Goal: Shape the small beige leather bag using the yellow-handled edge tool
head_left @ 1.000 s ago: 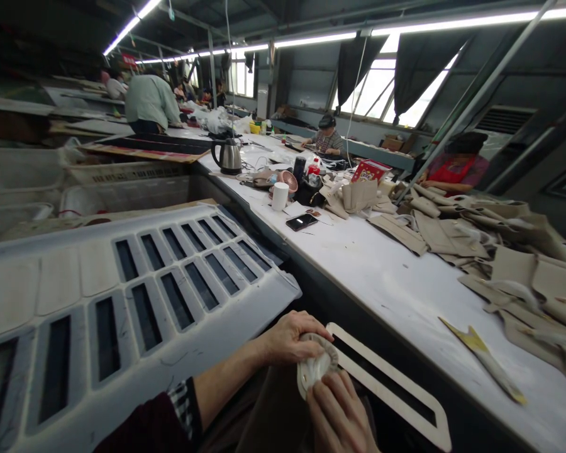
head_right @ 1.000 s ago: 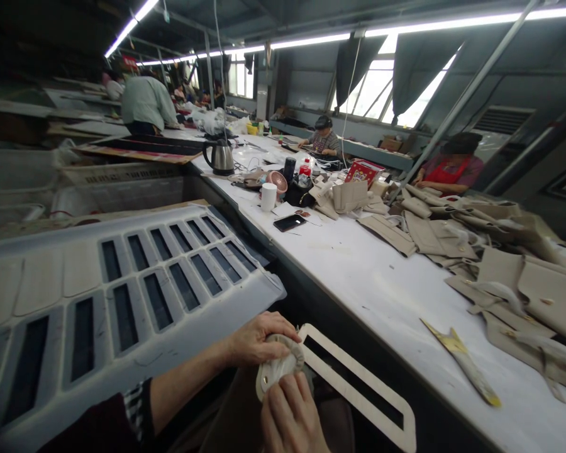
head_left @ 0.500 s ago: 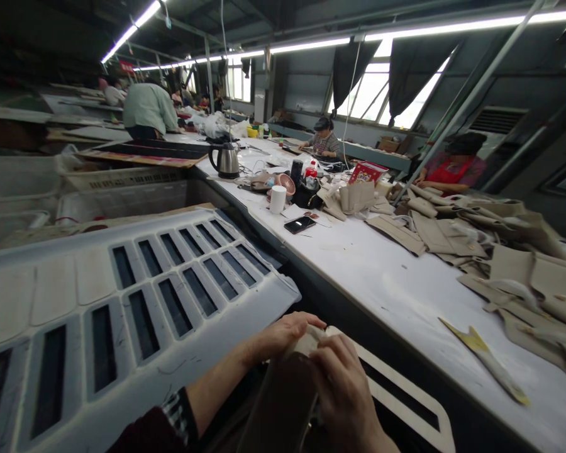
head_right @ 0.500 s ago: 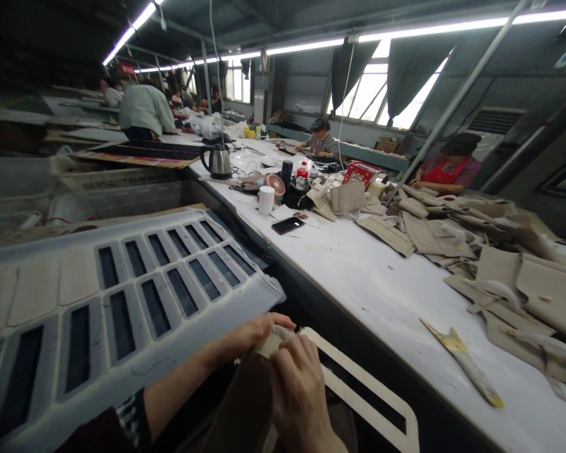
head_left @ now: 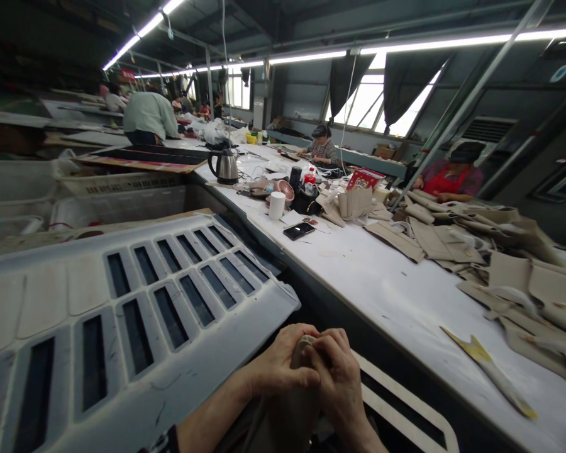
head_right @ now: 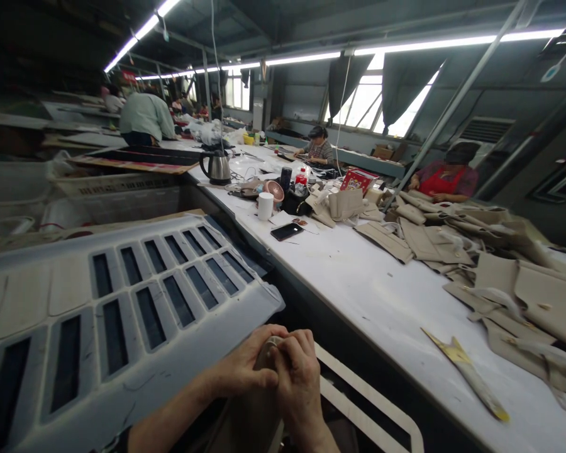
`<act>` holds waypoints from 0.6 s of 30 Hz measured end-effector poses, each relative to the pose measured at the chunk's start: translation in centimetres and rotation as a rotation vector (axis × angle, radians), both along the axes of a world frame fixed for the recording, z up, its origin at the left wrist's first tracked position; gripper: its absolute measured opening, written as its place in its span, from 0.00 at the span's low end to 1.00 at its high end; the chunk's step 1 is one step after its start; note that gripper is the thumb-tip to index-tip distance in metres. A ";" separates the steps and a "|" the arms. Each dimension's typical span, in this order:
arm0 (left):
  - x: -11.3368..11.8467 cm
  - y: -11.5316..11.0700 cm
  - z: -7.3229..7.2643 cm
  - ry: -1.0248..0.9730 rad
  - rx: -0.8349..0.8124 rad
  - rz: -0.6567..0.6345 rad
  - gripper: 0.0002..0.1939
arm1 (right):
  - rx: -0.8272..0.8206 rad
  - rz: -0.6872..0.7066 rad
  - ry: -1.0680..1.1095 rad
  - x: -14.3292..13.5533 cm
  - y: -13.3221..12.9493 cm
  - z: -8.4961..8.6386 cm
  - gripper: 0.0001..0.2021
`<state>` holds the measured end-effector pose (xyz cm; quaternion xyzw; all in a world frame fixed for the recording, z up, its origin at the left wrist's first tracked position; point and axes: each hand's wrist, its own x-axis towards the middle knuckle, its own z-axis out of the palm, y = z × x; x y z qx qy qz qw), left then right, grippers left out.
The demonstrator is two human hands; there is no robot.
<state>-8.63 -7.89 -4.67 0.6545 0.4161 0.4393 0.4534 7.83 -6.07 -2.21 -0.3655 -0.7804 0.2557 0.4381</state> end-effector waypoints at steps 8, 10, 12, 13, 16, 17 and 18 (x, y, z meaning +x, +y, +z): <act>1.0 -0.2 0.1 -0.024 -0.026 0.062 0.19 | -0.139 -0.058 0.113 -0.4 0.6 -0.8 0.05; 1.2 -0.3 0.1 -0.079 -0.056 0.096 0.17 | -0.198 -0.136 0.157 0.0 0.3 -1.2 0.01; 1.2 -0.4 -0.2 -0.136 -0.094 0.116 0.17 | -0.256 -0.224 0.184 0.7 -0.5 -2.1 0.07; 1.1 -0.4 -0.3 -0.157 -0.114 0.128 0.17 | -0.297 -0.256 0.189 1.0 -1.1 -2.7 0.11; 0.8 -0.4 -0.9 -0.201 -0.171 0.172 0.17 | -0.439 -0.286 0.171 1.3 -2.8 -4.4 0.16; 0.8 -0.5 -1.0 -0.212 -0.182 0.178 0.17 | -0.477 -0.284 0.167 1.1 -3.3 -4.7 0.17; 0.9 -0.5 -1.1 -0.221 -0.189 0.181 0.17 | -0.501 -0.279 0.172 0.9 -3.7 -4.9 0.17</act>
